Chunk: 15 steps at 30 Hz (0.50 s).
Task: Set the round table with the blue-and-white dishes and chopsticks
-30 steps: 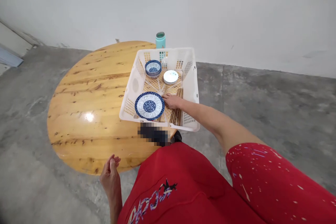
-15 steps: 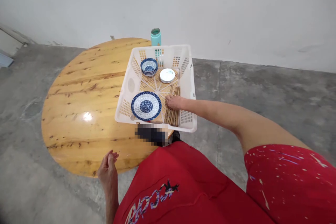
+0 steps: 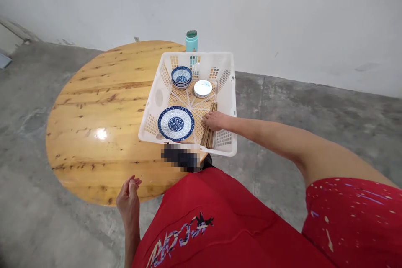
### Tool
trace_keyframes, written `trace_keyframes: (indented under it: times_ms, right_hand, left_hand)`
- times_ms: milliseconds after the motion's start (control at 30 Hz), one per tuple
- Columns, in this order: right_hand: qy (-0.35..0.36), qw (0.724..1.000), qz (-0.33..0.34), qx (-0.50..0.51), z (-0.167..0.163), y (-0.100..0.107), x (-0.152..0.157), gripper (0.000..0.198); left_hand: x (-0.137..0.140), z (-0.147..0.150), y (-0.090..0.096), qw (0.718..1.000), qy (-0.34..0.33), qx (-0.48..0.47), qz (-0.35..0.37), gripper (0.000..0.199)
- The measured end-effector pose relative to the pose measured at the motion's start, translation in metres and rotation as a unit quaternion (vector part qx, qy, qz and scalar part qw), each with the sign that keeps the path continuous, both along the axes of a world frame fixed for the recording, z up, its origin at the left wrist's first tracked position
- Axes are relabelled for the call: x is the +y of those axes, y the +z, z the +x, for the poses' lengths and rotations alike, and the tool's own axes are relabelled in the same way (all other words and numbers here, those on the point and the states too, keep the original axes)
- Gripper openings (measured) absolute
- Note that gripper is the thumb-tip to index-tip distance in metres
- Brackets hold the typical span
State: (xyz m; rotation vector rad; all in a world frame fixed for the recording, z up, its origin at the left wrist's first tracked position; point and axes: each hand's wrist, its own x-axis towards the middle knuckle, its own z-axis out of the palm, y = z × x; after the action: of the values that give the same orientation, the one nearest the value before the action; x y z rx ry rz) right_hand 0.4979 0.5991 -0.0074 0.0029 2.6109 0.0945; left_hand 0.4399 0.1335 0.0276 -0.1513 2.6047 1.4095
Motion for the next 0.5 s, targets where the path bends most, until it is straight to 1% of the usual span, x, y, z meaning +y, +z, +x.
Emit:
trace_keyframes:
  times_ms: [67,167,300,367,500]
  right_hand:
    - [-0.001,1.000,0.001,-0.001,-0.001,0.001,0.001,0.048]
    - [0.005,1.000,-0.019,0.023,-0.001,0.001,-0.003,0.049]
    - [0.056,0.997,-0.050,0.016,0.005,-0.001,-0.017,0.053]
    - [0.070,0.996,-0.057,0.010,0.010,-0.001,-0.021,0.053]
    - [0.042,0.995,-0.090,0.022,0.017,0.000,-0.022,0.047]
  left_hand:
    - [0.000,0.000,-0.001,1.000,-0.003,0.002,-0.002,0.045]
    - [-0.001,0.001,-0.002,1.000,-0.001,0.002,-0.002,0.045]
    - [-0.005,0.002,-0.004,1.000,0.003,0.003,-0.005,0.046]
    - [-0.006,0.003,-0.005,1.000,0.001,0.008,-0.009,0.045]
    - [-0.005,0.004,-0.008,1.000,0.001,0.007,-0.003,0.044]
